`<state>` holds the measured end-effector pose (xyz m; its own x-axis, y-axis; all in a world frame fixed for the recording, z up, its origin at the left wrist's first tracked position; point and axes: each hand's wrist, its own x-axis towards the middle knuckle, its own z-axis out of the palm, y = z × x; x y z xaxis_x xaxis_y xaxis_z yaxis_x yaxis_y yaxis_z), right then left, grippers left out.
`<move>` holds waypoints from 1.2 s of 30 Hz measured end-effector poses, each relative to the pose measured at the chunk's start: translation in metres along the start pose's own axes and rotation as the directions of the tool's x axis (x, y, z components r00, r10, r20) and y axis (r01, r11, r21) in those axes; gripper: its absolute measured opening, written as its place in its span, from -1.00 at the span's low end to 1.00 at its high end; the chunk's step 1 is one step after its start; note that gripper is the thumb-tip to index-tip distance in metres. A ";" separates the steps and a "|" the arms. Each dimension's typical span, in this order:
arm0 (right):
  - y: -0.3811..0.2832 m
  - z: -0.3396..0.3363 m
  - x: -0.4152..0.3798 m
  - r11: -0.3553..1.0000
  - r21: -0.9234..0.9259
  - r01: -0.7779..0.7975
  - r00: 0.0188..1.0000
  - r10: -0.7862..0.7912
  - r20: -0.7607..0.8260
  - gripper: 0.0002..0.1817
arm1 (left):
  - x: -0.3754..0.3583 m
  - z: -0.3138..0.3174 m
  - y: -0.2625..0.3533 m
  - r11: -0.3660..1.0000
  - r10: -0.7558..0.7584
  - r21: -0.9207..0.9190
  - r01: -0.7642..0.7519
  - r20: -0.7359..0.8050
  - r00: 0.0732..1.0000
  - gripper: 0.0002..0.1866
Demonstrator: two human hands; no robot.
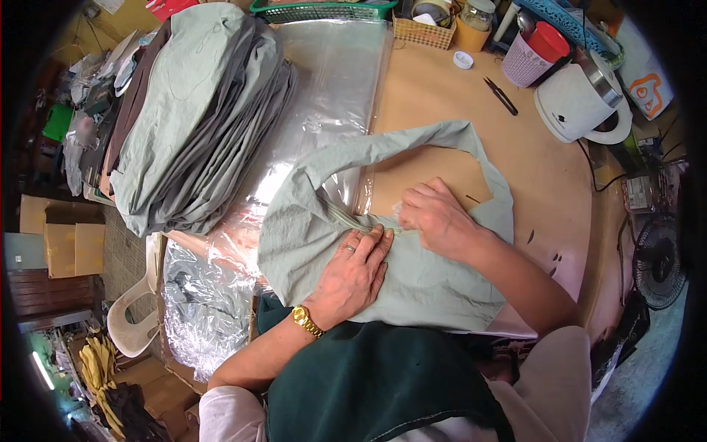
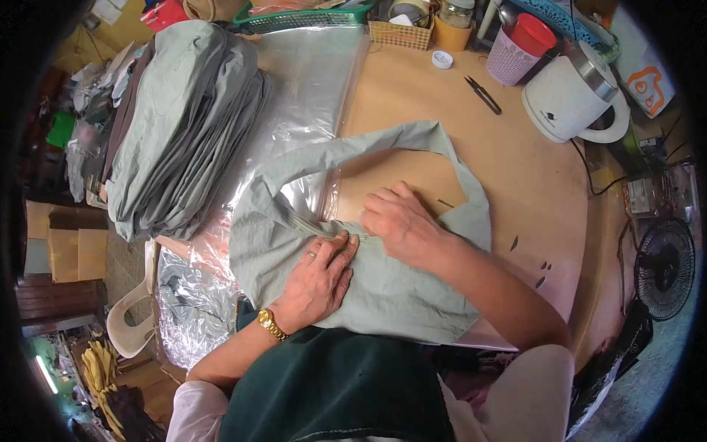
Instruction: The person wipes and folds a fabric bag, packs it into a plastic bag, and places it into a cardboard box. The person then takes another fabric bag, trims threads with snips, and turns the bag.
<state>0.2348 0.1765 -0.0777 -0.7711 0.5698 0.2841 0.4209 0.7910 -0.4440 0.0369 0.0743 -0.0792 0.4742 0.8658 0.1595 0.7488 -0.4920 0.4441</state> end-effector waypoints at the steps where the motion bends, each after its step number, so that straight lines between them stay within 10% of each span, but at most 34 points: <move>1: -0.002 0.006 0.007 1.000 -0.024 0.004 0.999 -0.005 -0.039 -0.86 | -0.001 0.001 0.000 1.000 0.002 -0.004 -0.002 -0.002 1.000 -0.42; 5: -0.006 0.022 0.026 0.997 0.069 -0.045 0.983 0.057 -0.177 -0.92 | 0.001 -0.001 0.001 1.000 0.007 0.019 -0.008 0.016 1.000 -0.41; 8: 0.015 -0.023 0.033 0.933 0.228 -0.278 0.949 0.229 0.219 -0.91 | 0.006 -0.012 0.000 1.000 0.008 0.011 -0.009 0.055 0.998 -0.39; 12: 0.101 -0.096 0.056 0.719 0.545 -0.432 0.760 0.615 -0.209 -0.83 | 0.032 -0.040 -0.008 0.996 -0.027 -0.085 0.035 0.089 0.996 -0.46; 17: 0.117 -0.117 0.065 0.848 -0.165 -0.504 0.718 0.305 -0.625 -0.80 | 0.073 -0.072 -0.041 0.931 -0.025 0.365 0.024 -0.002 1.000 -0.71; 20: 0.026 -0.073 0.038 0.784 0.333 -0.523 0.773 0.602 -0.202 -0.66 | 0.084 -0.064 -0.059 0.935 0.015 0.356 -0.013 -0.003 1.000 -0.68; 22: -0.027 -0.023 0.005 0.889 -0.190 -0.416 0.894 0.362 -0.262 -0.52 | 0.088 -0.060 -0.065 0.950 -0.016 0.313 0.023 -0.022 1.000 -0.64; 25: -0.027 0.005 -0.038 0.859 -0.288 -0.423 0.898 0.356 -0.258 -0.50 | 0.086 -0.053 -0.103 0.951 -0.198 0.225 0.211 -0.077 0.977 -0.68; 31: -0.009 -0.022 -0.051 0.919 -0.261 -0.296 0.921 0.203 -0.333 -0.56 | 0.070 -0.072 -0.061 0.997 0.046 0.066 -0.032 -0.224 0.974 -0.64; 36: -0.069 -0.089 -0.099 0.902 0.042 -0.430 0.896 0.432 -0.099 -0.64 | -0.016 -0.095 0.007 0.978 0.189 0.065 -0.199 0.136 0.972 -0.33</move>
<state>0.3241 0.0855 0.0006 -0.4617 0.8748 0.1469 0.6913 0.4586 -0.5583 -0.0094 0.0653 0.0056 0.6658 0.7365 0.1196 0.6676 -0.6596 0.3454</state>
